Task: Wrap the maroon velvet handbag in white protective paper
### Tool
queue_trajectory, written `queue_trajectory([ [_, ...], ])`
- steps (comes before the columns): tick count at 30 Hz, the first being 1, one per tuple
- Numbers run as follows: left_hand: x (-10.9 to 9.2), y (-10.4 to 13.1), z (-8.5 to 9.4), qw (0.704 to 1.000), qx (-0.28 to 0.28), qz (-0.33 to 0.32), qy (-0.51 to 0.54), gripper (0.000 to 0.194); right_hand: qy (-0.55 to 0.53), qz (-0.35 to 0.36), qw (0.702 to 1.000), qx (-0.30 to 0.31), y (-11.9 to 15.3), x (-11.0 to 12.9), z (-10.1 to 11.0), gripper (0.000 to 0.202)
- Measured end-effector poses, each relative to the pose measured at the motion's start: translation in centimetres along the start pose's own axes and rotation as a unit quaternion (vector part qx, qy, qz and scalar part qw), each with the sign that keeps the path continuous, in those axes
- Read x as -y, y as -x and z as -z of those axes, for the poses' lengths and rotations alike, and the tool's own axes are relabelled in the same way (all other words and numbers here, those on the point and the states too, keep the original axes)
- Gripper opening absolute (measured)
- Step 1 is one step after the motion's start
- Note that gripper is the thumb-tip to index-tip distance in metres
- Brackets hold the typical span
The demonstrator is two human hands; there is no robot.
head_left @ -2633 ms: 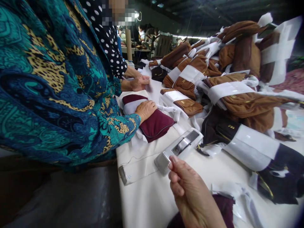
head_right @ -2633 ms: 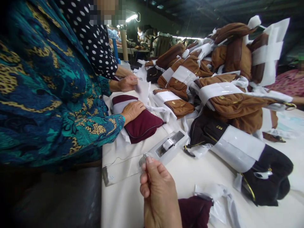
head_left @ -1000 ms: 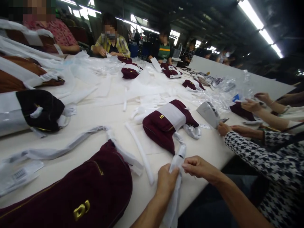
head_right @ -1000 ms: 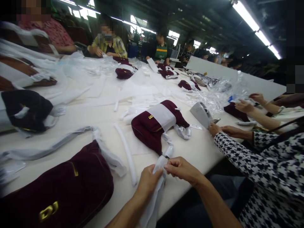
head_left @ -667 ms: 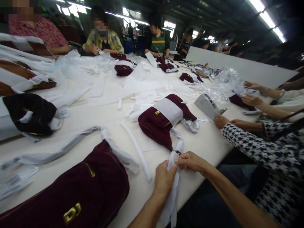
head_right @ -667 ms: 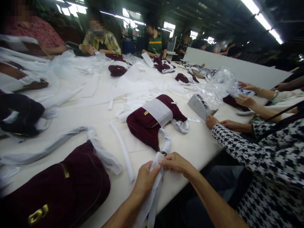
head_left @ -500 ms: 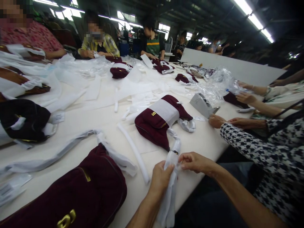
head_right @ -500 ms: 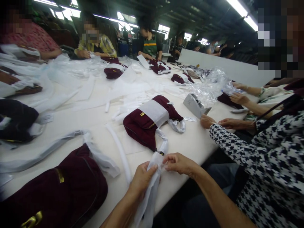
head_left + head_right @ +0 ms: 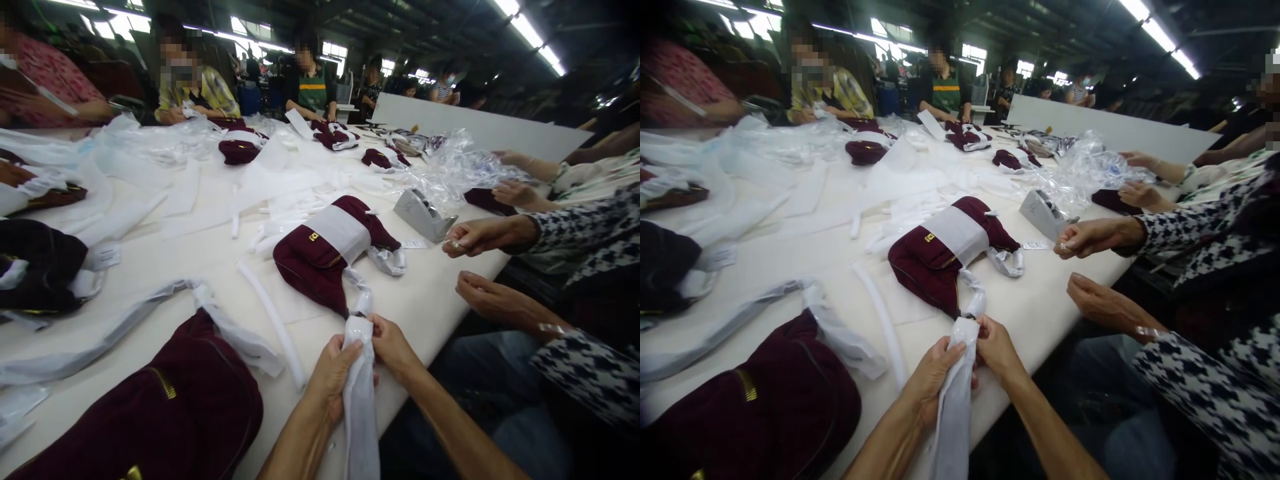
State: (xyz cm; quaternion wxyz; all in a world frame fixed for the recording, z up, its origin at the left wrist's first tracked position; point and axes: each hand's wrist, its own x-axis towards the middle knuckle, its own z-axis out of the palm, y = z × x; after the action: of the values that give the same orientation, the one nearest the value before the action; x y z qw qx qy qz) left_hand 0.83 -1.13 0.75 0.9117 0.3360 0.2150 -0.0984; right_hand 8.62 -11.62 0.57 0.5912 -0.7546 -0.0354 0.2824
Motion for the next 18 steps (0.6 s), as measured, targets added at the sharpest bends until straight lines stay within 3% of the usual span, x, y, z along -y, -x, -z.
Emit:
queue_trajectory([
  [4,0.2,0.4,-0.3,0.999,-0.032,-0.019,-0.008,0.074,-0.005,-0.022,0.997,-0.071,1.8,0.0,0.5,0.034],
  [9,0.3,0.4,0.3,0.995,0.007,-0.072,-0.063,0.089,-0.068,-0.128,0.987,0.062,2.2,1.1,0.0,0.041],
  [14,1.2,-0.4,0.9,0.980,0.004,-0.151,-0.129,0.085,-0.062,-0.095,0.992,0.049,0.6,1.6,-1.7,0.030],
  [18,1.3,-0.6,0.8,0.980,-0.035,-0.151,-0.124,0.073,-0.018,-0.057,0.998,0.017,1.8,1.7,-0.9,0.031],
])
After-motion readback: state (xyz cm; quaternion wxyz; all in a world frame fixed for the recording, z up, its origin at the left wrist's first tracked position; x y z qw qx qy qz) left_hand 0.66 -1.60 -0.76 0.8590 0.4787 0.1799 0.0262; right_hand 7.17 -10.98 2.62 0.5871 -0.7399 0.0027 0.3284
